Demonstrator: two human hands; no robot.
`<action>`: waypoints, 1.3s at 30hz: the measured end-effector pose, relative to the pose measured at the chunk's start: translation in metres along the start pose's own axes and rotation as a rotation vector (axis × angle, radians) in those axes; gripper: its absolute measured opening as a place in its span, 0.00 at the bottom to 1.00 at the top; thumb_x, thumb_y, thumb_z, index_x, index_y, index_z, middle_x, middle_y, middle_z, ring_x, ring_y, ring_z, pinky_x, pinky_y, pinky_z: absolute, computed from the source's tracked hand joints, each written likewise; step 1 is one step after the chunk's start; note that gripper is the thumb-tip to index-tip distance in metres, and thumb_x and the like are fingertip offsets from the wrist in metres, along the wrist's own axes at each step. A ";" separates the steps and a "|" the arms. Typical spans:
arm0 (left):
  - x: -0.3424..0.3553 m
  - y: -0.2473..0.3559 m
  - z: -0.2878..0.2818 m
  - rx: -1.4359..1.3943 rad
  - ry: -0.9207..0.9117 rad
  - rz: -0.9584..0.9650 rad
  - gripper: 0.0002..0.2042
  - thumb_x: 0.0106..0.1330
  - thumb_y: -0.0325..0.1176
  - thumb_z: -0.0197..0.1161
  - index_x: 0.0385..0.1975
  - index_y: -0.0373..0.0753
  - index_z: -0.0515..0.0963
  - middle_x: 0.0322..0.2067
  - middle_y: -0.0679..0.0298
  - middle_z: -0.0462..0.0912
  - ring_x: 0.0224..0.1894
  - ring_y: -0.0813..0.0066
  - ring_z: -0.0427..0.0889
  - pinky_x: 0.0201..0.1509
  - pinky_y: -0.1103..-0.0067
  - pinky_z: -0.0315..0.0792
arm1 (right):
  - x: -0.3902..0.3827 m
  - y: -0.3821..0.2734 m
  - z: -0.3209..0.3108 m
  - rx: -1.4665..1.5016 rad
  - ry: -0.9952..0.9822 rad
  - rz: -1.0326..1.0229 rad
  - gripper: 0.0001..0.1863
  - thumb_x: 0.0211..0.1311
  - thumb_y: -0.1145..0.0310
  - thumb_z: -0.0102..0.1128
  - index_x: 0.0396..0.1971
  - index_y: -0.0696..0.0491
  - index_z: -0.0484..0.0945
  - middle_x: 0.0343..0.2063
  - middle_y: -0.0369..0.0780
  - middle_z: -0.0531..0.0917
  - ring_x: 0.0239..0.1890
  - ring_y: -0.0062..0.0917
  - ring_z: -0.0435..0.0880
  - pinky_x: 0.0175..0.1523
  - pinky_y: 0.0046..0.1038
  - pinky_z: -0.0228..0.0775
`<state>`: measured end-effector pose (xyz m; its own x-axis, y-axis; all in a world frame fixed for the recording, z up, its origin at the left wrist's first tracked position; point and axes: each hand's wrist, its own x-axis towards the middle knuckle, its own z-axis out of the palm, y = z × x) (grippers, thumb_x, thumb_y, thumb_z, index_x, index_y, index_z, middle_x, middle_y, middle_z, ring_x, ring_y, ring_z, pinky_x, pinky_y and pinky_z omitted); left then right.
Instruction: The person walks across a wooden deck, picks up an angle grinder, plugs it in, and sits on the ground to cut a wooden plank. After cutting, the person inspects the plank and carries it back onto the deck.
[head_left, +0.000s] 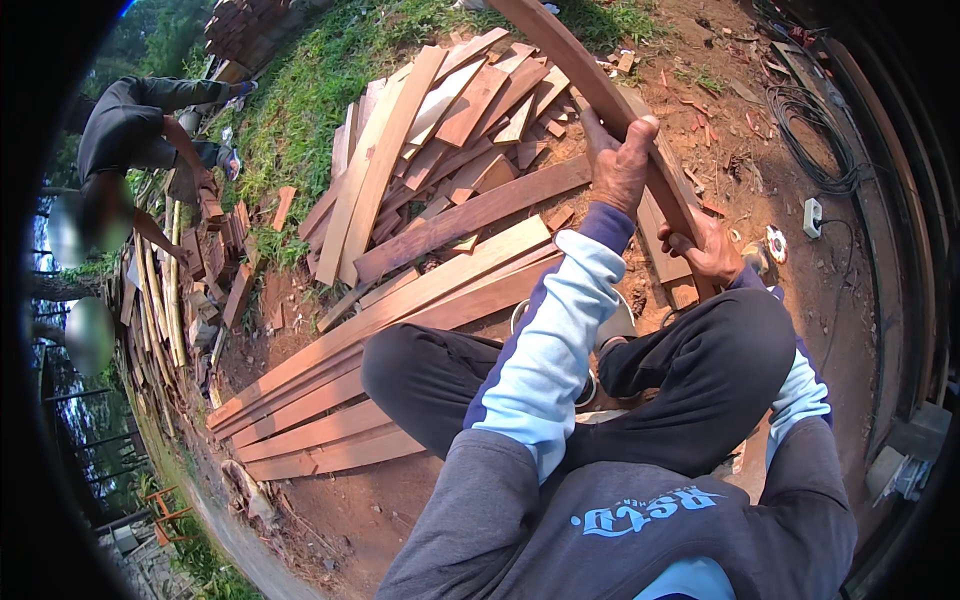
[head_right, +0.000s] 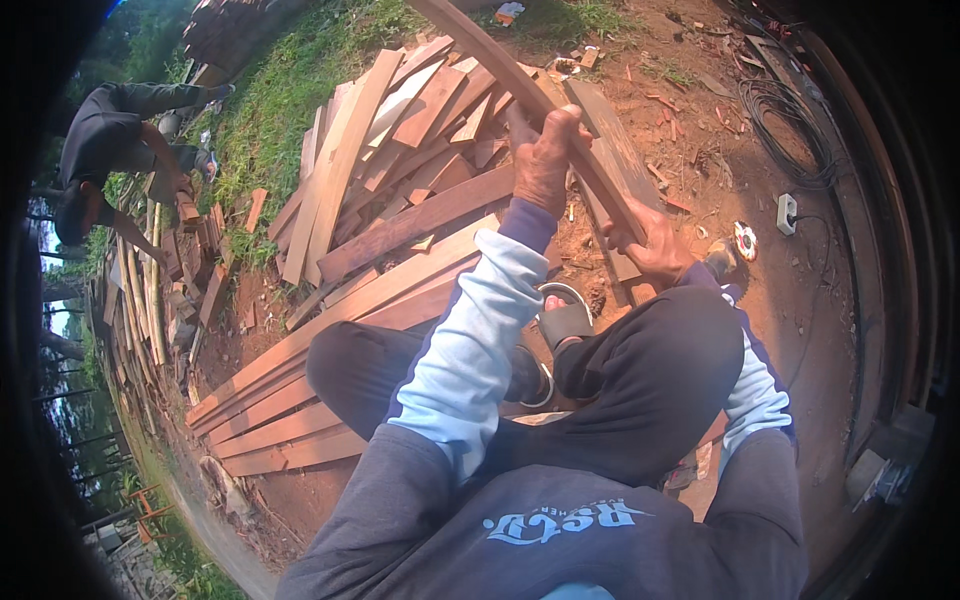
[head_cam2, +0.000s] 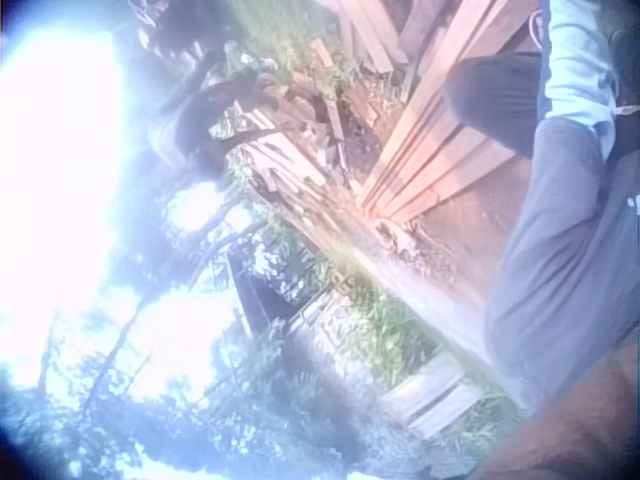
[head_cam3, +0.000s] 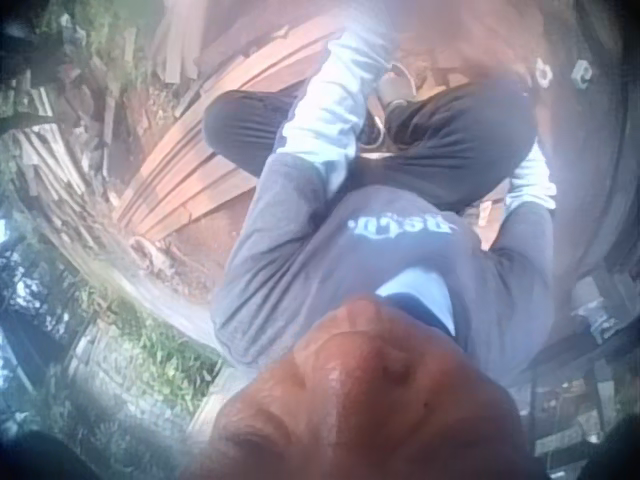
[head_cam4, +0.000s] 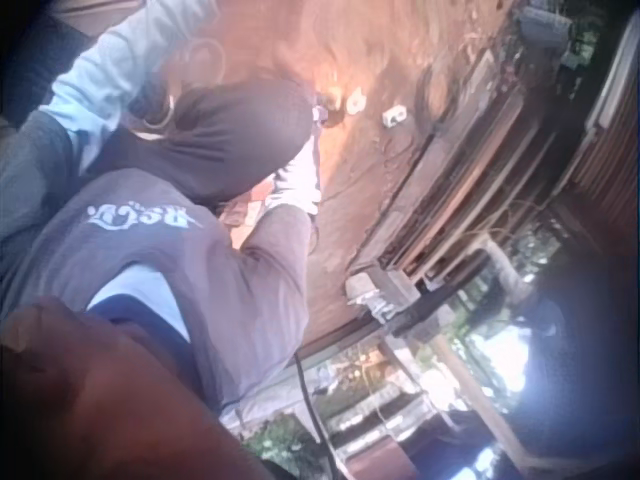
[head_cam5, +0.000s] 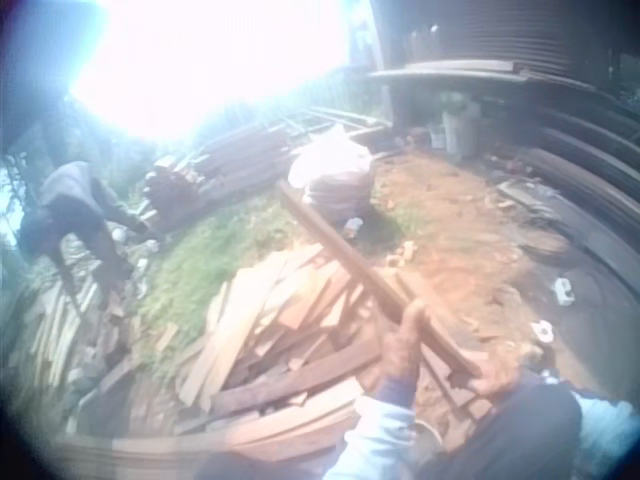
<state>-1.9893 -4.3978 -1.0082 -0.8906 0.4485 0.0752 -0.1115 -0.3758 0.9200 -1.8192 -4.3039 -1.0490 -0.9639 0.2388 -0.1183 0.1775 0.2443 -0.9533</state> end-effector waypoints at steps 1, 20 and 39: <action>-0.008 -0.010 -0.003 0.080 -0.033 -0.004 0.32 0.58 0.52 0.66 0.52 0.33 0.66 0.36 0.54 0.76 0.37 0.64 0.81 0.41 0.69 0.76 | -0.013 0.006 -0.001 -0.091 0.045 0.082 0.27 0.57 0.76 0.53 0.60 0.56 0.69 0.36 0.43 0.82 0.41 0.25 0.82 0.43 0.29 0.74; -0.121 -0.161 -0.244 2.247 -0.376 0.105 0.21 0.59 0.36 0.61 0.52 0.39 0.70 0.42 0.56 0.75 0.50 0.59 0.73 0.46 0.61 0.67 | -0.182 0.045 0.025 -0.485 0.285 0.263 0.26 0.59 0.68 0.59 0.58 0.59 0.69 0.36 0.47 0.80 0.43 0.34 0.81 0.48 0.32 0.72; -0.089 -0.164 -0.216 1.991 -0.567 -0.003 0.37 0.39 0.40 0.77 0.51 0.38 0.67 0.44 0.59 0.73 0.50 0.62 0.72 0.44 0.59 0.68 | -0.237 0.042 0.025 -0.527 0.390 0.344 0.30 0.58 0.63 0.62 0.58 0.62 0.67 0.40 0.51 0.79 0.44 0.39 0.81 0.49 0.34 0.72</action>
<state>-1.9869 -4.5512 -1.2493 -0.6430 0.7389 -0.2014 0.7594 0.6492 -0.0426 -1.5879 -4.3735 -1.0680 -0.7133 0.6759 -0.1853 0.6234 0.4911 -0.6084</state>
